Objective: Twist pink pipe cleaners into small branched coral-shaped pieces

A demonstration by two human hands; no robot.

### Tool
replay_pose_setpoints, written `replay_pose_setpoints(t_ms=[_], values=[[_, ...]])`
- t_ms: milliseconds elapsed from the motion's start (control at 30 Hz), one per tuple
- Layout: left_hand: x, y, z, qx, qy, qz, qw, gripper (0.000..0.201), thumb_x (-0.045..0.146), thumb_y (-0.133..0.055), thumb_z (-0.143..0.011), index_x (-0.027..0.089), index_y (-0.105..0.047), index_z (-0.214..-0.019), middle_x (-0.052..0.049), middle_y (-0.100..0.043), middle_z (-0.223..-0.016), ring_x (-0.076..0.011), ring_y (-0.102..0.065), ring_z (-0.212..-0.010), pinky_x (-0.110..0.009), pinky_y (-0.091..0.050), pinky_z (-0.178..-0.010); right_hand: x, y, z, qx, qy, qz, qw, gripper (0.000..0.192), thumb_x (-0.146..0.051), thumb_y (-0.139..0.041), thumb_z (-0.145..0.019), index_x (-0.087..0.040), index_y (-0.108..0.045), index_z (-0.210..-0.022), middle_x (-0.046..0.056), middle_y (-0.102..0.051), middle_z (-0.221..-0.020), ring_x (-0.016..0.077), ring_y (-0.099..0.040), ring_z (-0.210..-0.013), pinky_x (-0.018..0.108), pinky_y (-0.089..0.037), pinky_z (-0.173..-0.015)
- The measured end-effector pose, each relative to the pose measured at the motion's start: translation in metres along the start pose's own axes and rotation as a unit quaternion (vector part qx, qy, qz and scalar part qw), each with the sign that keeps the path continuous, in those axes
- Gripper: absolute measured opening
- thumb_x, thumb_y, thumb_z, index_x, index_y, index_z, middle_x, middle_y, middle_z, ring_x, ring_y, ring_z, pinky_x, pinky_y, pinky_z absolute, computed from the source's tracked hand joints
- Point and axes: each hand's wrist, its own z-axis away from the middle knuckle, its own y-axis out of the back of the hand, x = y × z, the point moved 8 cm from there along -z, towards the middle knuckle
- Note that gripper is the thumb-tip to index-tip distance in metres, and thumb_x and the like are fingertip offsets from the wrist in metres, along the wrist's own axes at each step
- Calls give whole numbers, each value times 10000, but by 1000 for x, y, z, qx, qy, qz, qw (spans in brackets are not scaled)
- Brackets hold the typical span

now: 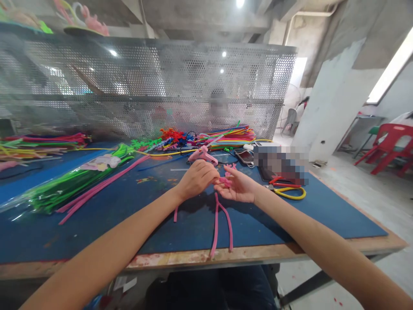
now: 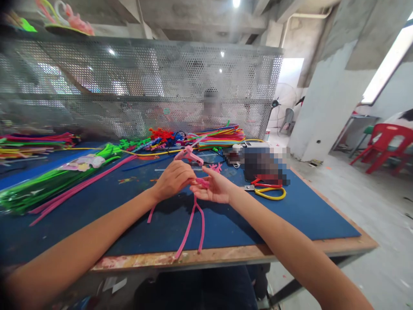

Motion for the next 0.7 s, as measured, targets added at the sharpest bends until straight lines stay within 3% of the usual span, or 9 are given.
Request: replay_pose_setpoints(t_ms=[167, 333, 400, 467, 500, 533, 600, 667, 700], values=[[-1, 11, 3, 66, -6, -86, 994, 152, 249, -478, -854, 199, -619, -829, -34, -659, -799, -170, -552, -827, -361, -379, -862, 6, -9, 4, -19, -43, -59, 997, 290, -253, -335, -919, -90, -541, -794, 35, -616, -581, 55, -553, -433, 113, -459, -420], [-6, 7, 3, 30, 8, -66, 997, 181, 253, -463, -862, 237, -641, -832, -10, -680, -814, -165, -565, -869, -385, -311, -942, 4, -4, 2, 7, -36, -70, 997, 239, -212, -389, -904, -85, -555, -787, -6, -561, -538, 20, -488, -398, 71, -420, -398], [-5, 6, 0, 16, 25, -43, 999, 181, 271, -472, -858, 240, -645, -817, -4, -684, -813, -166, -564, -872, -395, -277, -967, -3, 4, -1, 43, 24, 1, 999, 169, -168, -456, -866, -96, -559, -753, -25, -541, -534, 10, -460, -390, 72, -409, -400], [-9, 4, -3, 3, 68, -11, 998, 193, 300, -476, -853, 230, -648, -802, -11, -681, -816, -175, -564, -870, -414, -252, -981, -20, 13, 0, 99, 136, 141, 976, 115, -164, -527, -819, -116, -558, -719, -24, -551, -561, 21, -459, -401, 104, -407, -402], [-13, 2, -4, -5, 101, 16, 995, 201, 316, -477, -850, 222, -649, -803, -17, -677, -824, -182, -564, -871, -422, -256, -977, -31, 15, 3, 127, 202, 237, 942, 110, -184, -545, -807, -126, -561, -715, -15, -562, -582, 37, -476, -423, 129, -415, -417], [-18, -2, -4, -19, 142, 57, 988, 209, 333, -482, -843, 213, -649, -806, -24, -673, -826, -187, -567, -863, -420, -282, -959, -42, 12, 9, 148, 268, 344, 888, 117, -208, -549, -806, -135, -567, -716, 0, -573, -607, 60, -503, -461, 159, -429, -450], [-33, -17, 1, -68, 248, 196, 946, 239, 375, -506, -815, 184, -644, -776, -34, -659, -778, -185, -579, -788, -381, -384, -851, -55, -4, 22, 163, 373, 555, 725, 143, -228, -515, -825, -146, -586, -732, 33, -590, -655, 114, -556, -577, 224, -453, -558], [-41, -41, 14, -138, 357, 381, 842, 281, 424, -556, -763, 155, -624, -711, -30, -625, -678, -155, -569, -649, -313, -442, -680, -53, -22, 31, 137, 430, 700, 553, 163, -200, -464, -846, -152, -611, -794, 69, -613, -726, 158, -578, -705, 277, -446, -669], [-41, -51, 21, -166, 399, 465, 773, 298, 439, -585, -733, 145, -613, -696, -24, -605, -645, -134, -550, -590, -287, -441, -619, -50, -28, 32, 118, 440, 740, 495, 174, -190, -449, -851, -156, -618, -832, 85, -623, -769, 172, -581, -756, 294, -438, -708]])
